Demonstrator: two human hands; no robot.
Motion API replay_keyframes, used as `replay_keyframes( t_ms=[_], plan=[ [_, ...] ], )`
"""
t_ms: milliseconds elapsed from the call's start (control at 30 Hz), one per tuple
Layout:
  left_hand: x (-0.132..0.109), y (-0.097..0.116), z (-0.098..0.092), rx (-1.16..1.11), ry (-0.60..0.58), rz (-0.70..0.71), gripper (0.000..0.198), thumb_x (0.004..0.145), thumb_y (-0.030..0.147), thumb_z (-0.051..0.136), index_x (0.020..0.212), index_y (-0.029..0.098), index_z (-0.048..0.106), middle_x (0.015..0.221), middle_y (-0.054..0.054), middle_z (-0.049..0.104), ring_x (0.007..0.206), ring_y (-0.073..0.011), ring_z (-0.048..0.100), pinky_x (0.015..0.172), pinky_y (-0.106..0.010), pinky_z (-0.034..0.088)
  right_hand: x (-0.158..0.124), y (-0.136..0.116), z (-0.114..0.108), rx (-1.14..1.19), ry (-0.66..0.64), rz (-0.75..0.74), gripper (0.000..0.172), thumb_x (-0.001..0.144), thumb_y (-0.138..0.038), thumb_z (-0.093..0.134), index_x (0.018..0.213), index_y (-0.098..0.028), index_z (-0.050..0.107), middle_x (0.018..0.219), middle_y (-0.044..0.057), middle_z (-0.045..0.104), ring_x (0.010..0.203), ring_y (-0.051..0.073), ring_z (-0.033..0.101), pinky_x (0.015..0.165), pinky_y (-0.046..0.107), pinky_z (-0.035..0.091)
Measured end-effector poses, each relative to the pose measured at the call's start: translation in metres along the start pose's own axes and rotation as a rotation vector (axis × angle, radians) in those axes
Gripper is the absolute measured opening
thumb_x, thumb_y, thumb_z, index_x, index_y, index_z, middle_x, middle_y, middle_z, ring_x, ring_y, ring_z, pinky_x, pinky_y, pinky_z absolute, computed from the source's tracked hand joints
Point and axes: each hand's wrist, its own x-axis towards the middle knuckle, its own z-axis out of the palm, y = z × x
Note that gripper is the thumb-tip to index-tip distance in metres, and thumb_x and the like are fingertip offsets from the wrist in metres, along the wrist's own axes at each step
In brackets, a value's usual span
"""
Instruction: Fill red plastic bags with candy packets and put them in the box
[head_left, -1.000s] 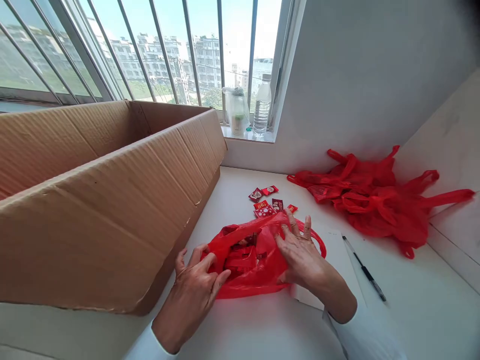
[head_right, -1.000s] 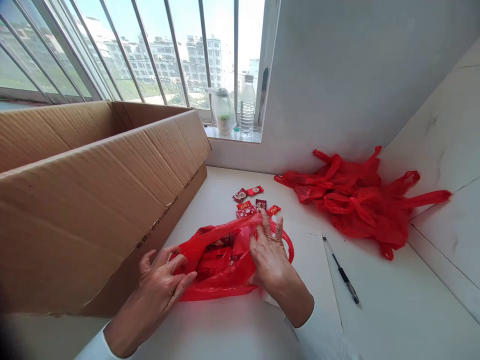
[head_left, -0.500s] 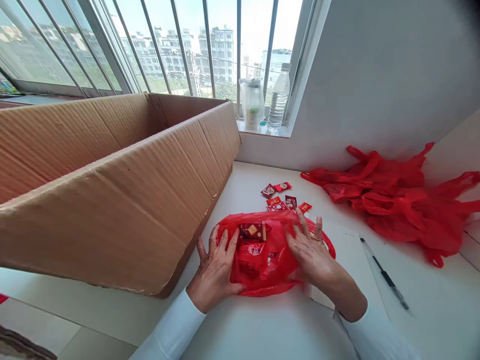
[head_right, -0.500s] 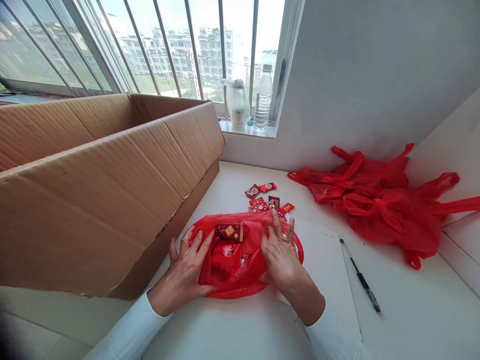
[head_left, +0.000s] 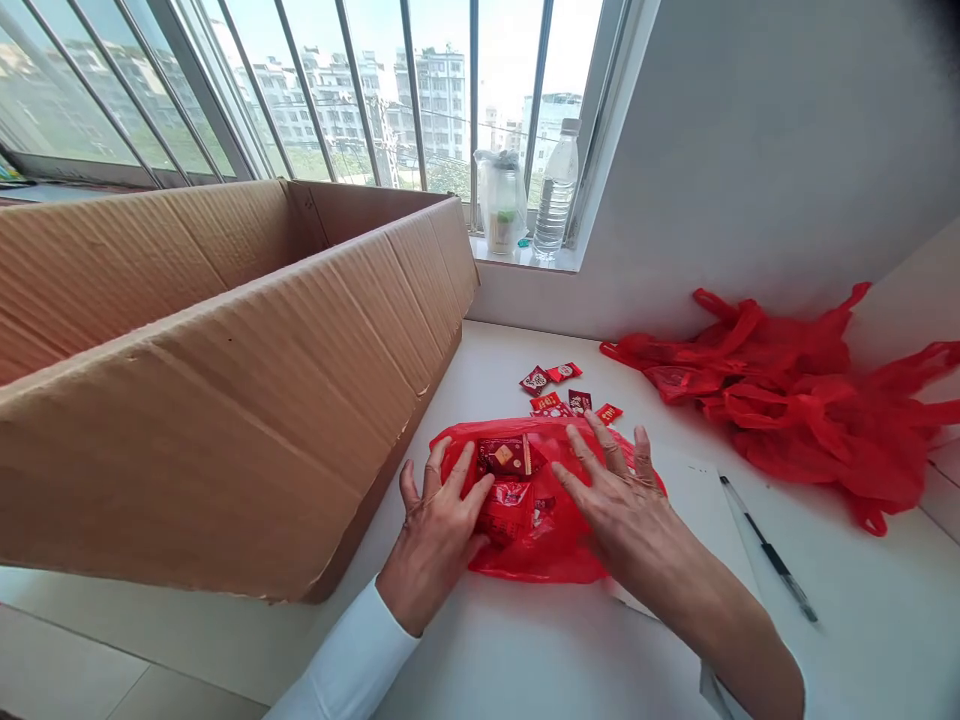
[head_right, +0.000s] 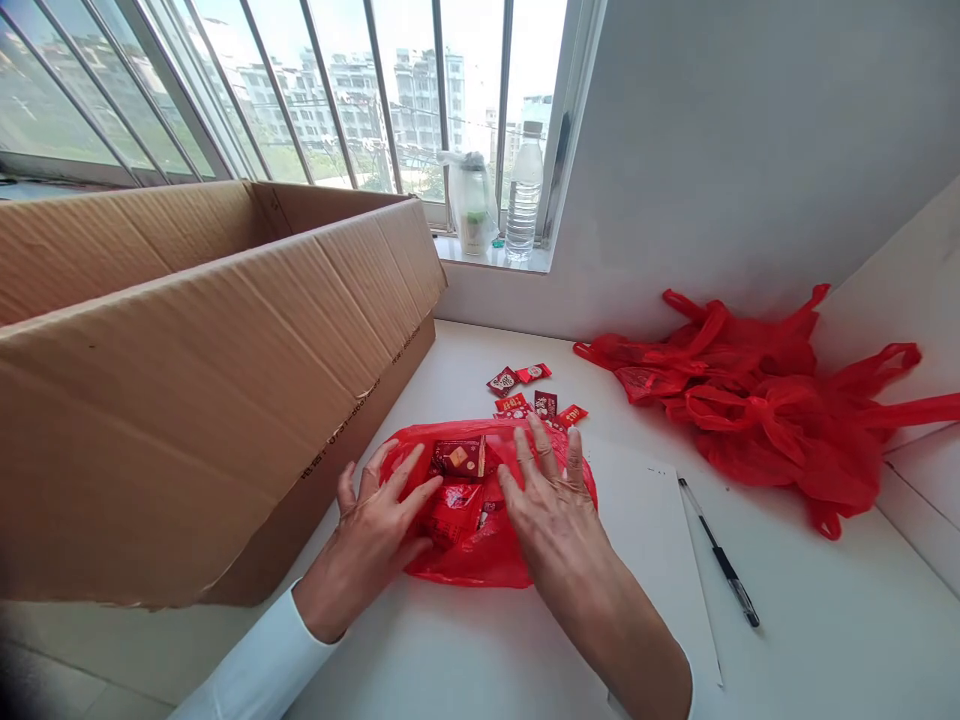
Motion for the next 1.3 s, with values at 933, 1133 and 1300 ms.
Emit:
replay_keyframes(
  t_ms=[933, 1133, 1300],
  plan=[
    [0.054, -0.015, -0.017, -1.560, -0.040, -0.266, 0.035, 0.081, 0.038, 0.063, 0.105, 0.014, 0.059, 0.093, -0.006, 0.070, 0.089, -0.0230, 0.065, 0.077, -0.032, 0.051, -0.005, -0.003, -0.011, 0.335, -0.300, -0.060, 0.032, 0.079, 0.001, 0.043, 0.090, -0.020, 0.065, 0.088, 0.006, 0.067, 0.079, 0.021, 0.064, 0.071, 0.033, 0.049],
    [0.056, -0.008, -0.007, -1.419, -0.148, -0.119, 0.026, 0.085, 0.041, 0.059, 0.096, 0.018, 0.056, 0.086, -0.001, 0.066, 0.077, -0.0172, 0.060, 0.068, -0.028, 0.049, 0.018, 0.020, -0.018, 0.797, 0.004, 0.190, 0.023, 0.093, -0.033, 0.049, 0.107, -0.021, 0.061, 0.098, 0.004, 0.068, 0.090, 0.018, 0.063, 0.080, 0.031, 0.048],
    [0.047, -0.008, 0.000, -1.313, -0.224, -0.036, 0.030, 0.078, 0.037, 0.068, 0.097, 0.018, 0.054, 0.078, 0.003, 0.060, 0.070, -0.0143, 0.055, 0.062, -0.024, 0.044, 0.031, 0.015, -0.004, 1.240, -0.001, 0.084, 0.019, 0.086, -0.036, 0.057, 0.082, -0.018, 0.060, 0.077, -0.001, 0.063, 0.070, 0.012, 0.057, 0.064, 0.023, 0.044]
  ],
)
